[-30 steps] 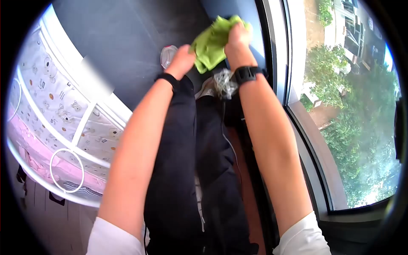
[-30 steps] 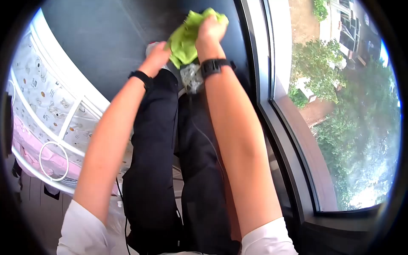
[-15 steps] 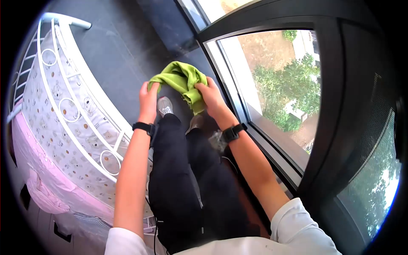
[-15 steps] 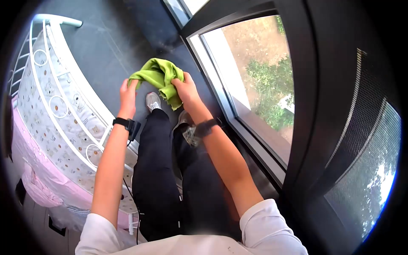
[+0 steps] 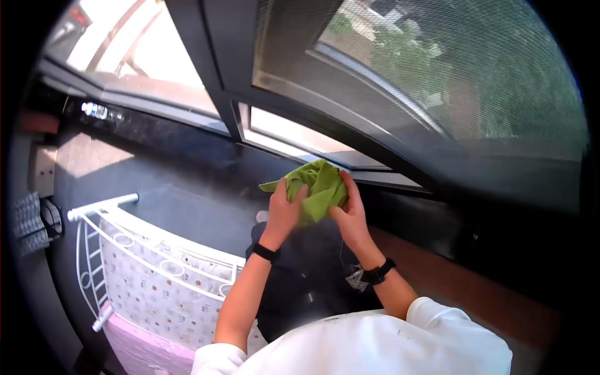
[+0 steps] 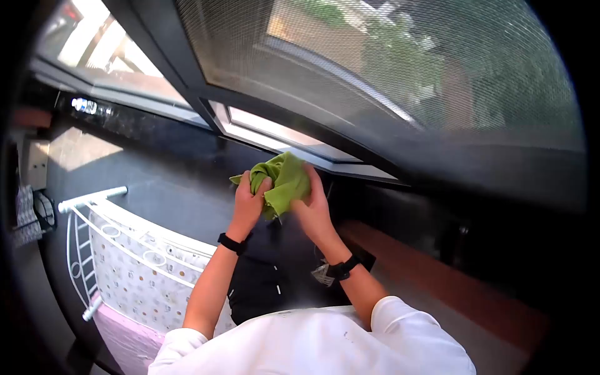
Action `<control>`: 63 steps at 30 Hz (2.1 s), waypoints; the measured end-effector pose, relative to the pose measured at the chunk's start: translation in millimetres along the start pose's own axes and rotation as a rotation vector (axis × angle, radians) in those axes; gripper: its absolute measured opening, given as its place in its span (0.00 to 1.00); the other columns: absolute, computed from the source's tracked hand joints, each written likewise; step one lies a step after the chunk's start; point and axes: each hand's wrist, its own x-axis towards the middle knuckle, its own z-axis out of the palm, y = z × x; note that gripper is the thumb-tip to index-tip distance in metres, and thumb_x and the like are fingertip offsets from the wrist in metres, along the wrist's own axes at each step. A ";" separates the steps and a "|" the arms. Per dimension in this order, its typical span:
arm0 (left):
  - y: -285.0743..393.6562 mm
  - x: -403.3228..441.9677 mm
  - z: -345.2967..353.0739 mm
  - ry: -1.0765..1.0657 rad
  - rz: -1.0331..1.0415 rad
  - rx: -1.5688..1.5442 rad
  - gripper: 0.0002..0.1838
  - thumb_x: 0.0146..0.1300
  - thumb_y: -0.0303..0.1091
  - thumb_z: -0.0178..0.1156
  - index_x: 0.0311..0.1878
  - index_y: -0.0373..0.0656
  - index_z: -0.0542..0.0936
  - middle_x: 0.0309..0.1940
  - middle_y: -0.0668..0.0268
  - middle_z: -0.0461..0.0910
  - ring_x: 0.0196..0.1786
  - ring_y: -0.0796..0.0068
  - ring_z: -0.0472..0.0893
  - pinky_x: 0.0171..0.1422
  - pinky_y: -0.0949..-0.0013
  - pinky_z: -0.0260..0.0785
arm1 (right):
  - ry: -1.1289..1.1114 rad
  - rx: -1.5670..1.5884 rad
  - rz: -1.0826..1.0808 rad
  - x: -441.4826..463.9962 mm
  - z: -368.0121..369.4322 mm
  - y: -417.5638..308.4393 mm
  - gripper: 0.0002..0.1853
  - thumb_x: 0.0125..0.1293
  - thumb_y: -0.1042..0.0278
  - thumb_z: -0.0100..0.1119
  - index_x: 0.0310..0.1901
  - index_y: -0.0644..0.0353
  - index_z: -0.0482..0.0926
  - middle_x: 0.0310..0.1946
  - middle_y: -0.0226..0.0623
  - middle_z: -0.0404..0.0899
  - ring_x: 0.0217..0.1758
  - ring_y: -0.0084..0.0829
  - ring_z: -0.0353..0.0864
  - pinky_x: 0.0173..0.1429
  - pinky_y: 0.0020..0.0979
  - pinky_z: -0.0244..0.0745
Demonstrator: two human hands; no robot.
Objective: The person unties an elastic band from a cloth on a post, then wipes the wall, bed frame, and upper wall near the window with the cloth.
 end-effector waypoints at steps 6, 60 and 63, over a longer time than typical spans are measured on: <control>97.6 -21.8 -22.6 -0.238 -0.091 -0.178 0.13 0.64 0.33 0.61 0.47 0.37 0.74 0.39 0.66 0.77 0.41 0.78 0.75 0.47 0.72 0.69 | 0.063 -0.248 -0.165 -62.5 -49.1 -78.1 0.36 0.54 0.89 0.37 0.68 0.59 0.61 0.61 0.38 0.67 0.61 0.31 0.70 0.63 0.26 0.65; 327.3 -188.5 292.8 -0.514 0.179 -0.601 0.31 0.51 0.24 0.72 0.58 0.34 0.70 0.55 0.55 0.75 0.59 0.56 0.75 0.65 0.61 0.67 | 0.567 0.492 -1.022 -232.4 -319.3 -214.0 0.23 0.68 0.68 0.55 0.63 0.63 0.67 0.58 0.45 0.70 0.58 0.36 0.74 0.59 0.34 0.72; 315.8 -198.4 303.5 -0.600 0.426 -0.569 0.32 0.57 0.22 0.64 0.65 0.38 0.65 0.65 0.58 0.66 0.64 0.65 0.71 0.70 0.61 0.61 | 0.691 -0.119 -1.072 -231.9 -316.9 -213.8 0.25 0.65 0.71 0.57 0.63 0.64 0.67 0.61 0.47 0.64 0.61 0.41 0.70 0.63 0.36 0.69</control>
